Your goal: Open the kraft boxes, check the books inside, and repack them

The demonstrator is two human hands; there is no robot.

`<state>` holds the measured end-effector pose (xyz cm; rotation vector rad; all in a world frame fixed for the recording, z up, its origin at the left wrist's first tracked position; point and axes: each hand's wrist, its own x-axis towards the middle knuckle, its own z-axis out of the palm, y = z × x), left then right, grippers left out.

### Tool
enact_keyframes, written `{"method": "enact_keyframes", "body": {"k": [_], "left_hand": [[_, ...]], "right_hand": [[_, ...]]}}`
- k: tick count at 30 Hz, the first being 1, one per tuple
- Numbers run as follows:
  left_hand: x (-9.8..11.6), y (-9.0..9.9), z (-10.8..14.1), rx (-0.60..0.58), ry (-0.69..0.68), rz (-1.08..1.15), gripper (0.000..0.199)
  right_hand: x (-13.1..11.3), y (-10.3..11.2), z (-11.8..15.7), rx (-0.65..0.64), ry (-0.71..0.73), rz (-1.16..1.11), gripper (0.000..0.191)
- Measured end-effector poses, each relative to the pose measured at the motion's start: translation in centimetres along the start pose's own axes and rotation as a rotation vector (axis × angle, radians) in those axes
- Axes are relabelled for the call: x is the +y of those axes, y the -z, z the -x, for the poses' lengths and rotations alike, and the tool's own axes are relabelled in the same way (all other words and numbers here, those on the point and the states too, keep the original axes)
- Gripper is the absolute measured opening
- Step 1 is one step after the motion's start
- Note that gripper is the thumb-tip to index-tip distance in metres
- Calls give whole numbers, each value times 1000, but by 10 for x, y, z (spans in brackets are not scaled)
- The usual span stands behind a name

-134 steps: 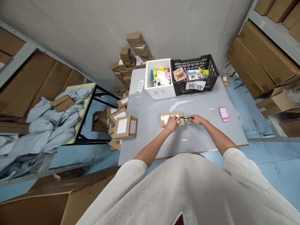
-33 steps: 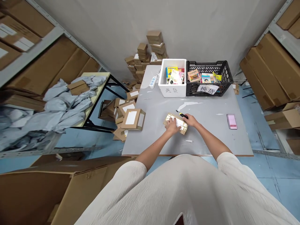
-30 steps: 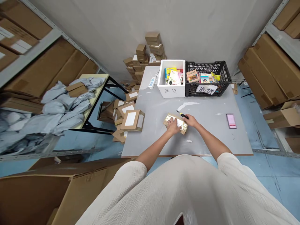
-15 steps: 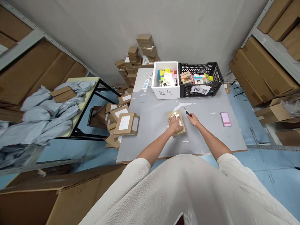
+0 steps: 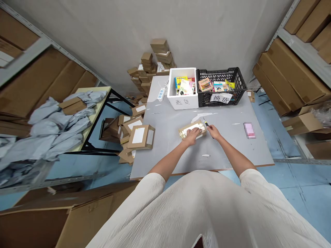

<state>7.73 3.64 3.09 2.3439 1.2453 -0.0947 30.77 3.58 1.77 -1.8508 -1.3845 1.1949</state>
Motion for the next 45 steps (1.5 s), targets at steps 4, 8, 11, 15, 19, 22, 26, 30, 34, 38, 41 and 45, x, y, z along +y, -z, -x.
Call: {"method": "enact_keyframes", "body": {"k": [4,8,11,15,19,22,26,30,34,38,41,45], "left_hand": [[-9,5,4,21,-61,16,81],[-2,5,6,69,18,-3,58],[1,6,8,75,31,-25,50],[4,8,6,42,54,-54,50],[12,7,-3,12,109,-83,51],[16,5,-7,0,125,-108,54],[16,2,-5,2,109,-139,52],[14,0,-1,16,83,-151,57],[12,-1,0,26,71,-153,60],[7,-4,2,37,46,-160,60],[4,-6,4,44,29,-165,60],[2,-5,6,50,23,-156,57]], "right_hand": [[-8,-8,5,-34,-97,-174,28],[-15,-11,14,-124,-174,-276,28],[-14,-6,19,-198,-217,-318,25],[-7,10,18,-190,-225,-287,20],[2,32,13,-180,-177,-113,22],[7,49,11,-215,-84,-2,19],[9,64,7,-282,88,242,20],[5,67,-1,-265,245,589,25],[-3,58,-9,-292,292,765,31],[-18,51,-15,-355,308,903,34],[-30,48,-20,-420,302,986,36],[-41,50,-26,-508,205,1010,35]]}}
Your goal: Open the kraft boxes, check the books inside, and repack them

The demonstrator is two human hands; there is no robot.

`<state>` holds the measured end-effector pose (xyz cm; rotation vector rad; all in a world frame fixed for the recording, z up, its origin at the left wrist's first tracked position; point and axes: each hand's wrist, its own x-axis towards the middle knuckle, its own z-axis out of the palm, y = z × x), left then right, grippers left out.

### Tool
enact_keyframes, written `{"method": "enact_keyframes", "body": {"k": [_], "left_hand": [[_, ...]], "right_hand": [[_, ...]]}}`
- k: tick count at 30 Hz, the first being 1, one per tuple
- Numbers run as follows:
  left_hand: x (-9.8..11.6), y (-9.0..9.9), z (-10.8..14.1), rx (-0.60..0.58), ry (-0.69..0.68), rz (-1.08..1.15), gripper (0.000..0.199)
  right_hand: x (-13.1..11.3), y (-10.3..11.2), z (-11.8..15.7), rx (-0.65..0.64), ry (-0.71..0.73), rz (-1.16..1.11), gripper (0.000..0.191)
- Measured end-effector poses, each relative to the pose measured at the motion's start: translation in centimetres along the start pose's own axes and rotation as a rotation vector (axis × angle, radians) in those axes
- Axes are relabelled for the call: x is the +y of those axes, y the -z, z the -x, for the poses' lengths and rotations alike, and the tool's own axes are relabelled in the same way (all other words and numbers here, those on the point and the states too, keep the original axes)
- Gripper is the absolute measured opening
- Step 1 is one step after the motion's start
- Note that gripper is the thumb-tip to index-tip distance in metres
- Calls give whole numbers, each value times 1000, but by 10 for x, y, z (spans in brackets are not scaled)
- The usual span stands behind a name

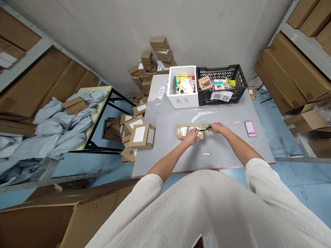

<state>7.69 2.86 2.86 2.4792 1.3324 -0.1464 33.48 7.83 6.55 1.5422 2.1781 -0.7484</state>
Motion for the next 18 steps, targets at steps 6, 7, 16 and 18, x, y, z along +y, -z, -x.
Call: {"method": "enact_keyframes", "body": {"k": [6,7,16,18], "left_hand": [[-1,1,0,0,-13,-2,63],[-1,1,0,1,-16,-4,64],[-3,1,1,9,-22,15,61],[-3,1,1,9,-25,16,60]], "right_hand": [[7,4,-2,-80,-17,-108,30],[7,3,-1,-71,-18,-135,29],[20,-29,11,-178,-18,-585,28],[22,-35,13,-177,-35,-644,33]]}}
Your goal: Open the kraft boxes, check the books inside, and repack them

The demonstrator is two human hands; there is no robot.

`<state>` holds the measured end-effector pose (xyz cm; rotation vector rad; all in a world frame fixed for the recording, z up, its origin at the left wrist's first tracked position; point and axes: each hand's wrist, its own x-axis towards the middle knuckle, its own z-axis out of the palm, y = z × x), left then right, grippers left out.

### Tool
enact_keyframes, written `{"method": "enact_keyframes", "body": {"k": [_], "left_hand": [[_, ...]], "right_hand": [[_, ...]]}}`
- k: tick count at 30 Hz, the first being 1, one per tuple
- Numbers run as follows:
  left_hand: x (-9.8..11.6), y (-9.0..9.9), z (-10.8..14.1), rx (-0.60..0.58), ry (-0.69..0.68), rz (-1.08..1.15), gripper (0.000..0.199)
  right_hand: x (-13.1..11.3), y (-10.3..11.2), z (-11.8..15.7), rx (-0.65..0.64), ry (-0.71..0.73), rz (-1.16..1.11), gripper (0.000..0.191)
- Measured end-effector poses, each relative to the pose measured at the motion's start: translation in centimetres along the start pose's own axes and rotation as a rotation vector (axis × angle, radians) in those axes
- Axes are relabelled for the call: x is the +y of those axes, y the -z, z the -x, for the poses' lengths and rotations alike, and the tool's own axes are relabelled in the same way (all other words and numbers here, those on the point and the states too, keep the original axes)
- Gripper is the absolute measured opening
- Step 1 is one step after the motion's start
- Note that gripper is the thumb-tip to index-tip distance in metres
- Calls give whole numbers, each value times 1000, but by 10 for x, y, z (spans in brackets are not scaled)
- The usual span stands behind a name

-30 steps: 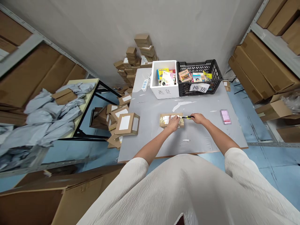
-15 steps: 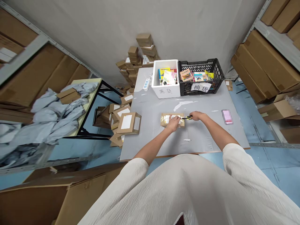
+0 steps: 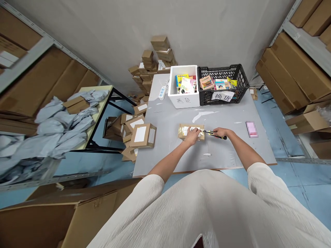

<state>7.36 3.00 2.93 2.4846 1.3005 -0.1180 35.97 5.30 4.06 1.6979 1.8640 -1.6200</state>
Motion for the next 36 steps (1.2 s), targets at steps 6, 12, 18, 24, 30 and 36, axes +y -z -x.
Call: {"method": "enact_keyframes", "body": {"k": [6,12,18,24,30,36], "left_hand": [[-2,1,-1,-11,2,26,61],[-1,4,0,-23,5,37,61],[1,8,-1,-37,5,33,63],[0,12,0,-27,-2,64,64],[-5,16,-1,108,24,205,70],[-14,16,-12,155,123,195,59]], "right_hand": [[0,-13,5,48,47,-87,38],[3,-16,9,67,24,-84,37],[11,-20,10,0,42,-128,46],[1,-33,14,29,42,-201,43],[9,-26,38,202,-30,-398,40],[6,-33,52,355,62,-256,46]]}}
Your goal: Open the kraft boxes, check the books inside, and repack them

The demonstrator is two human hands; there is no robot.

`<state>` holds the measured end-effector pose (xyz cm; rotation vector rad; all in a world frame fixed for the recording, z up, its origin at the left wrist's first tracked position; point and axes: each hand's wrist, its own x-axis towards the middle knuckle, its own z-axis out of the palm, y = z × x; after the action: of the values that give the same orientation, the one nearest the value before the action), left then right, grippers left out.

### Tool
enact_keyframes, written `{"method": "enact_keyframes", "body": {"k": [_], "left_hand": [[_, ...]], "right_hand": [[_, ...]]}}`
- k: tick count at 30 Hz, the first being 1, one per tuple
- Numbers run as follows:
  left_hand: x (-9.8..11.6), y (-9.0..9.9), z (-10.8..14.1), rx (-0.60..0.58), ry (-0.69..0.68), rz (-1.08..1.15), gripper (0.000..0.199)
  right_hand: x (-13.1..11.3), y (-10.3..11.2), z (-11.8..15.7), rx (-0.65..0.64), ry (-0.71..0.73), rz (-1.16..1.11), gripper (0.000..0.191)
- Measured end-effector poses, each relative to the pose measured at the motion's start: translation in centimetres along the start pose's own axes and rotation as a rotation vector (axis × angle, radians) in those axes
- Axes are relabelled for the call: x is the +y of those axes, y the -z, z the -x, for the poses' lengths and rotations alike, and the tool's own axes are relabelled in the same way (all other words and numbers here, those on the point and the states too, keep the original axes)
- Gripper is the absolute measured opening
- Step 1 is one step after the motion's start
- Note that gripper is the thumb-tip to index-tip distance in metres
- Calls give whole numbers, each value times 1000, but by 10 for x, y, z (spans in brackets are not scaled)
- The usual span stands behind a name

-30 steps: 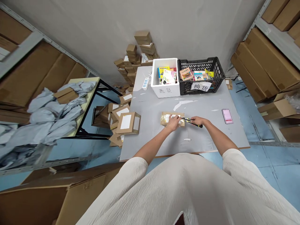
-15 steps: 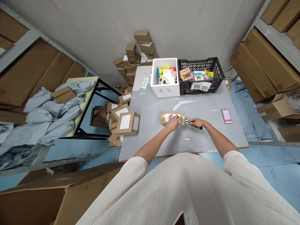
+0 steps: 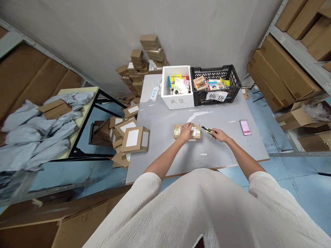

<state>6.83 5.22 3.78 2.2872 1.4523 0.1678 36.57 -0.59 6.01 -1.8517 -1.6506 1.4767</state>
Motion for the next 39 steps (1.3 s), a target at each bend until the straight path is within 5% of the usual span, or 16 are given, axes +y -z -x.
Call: {"method": "enact_keyframes", "body": {"k": [5,12,17,25,31,34,39], "left_hand": [[-3,-4,-9,-81,31,-18,64],[1,-1,-20,-122,118,-83,42],[-1,-7,-5,-39,-21,-96,58],[-2,-25,7,44,21,-97,62],[-3,-31,7,44,35,-76,64],[-2,-33,6,53,75,-52,68],[-16,-25,20,3,35,-6,74]], "right_hand": [[-4,-13,7,47,211,400,45],[-4,-24,1,78,270,672,50],[-1,-24,-2,71,260,650,50],[5,-41,-3,165,265,627,52],[24,-17,-1,392,130,547,57],[27,-12,-6,371,92,463,58],[19,-36,-19,350,78,258,46]]}}
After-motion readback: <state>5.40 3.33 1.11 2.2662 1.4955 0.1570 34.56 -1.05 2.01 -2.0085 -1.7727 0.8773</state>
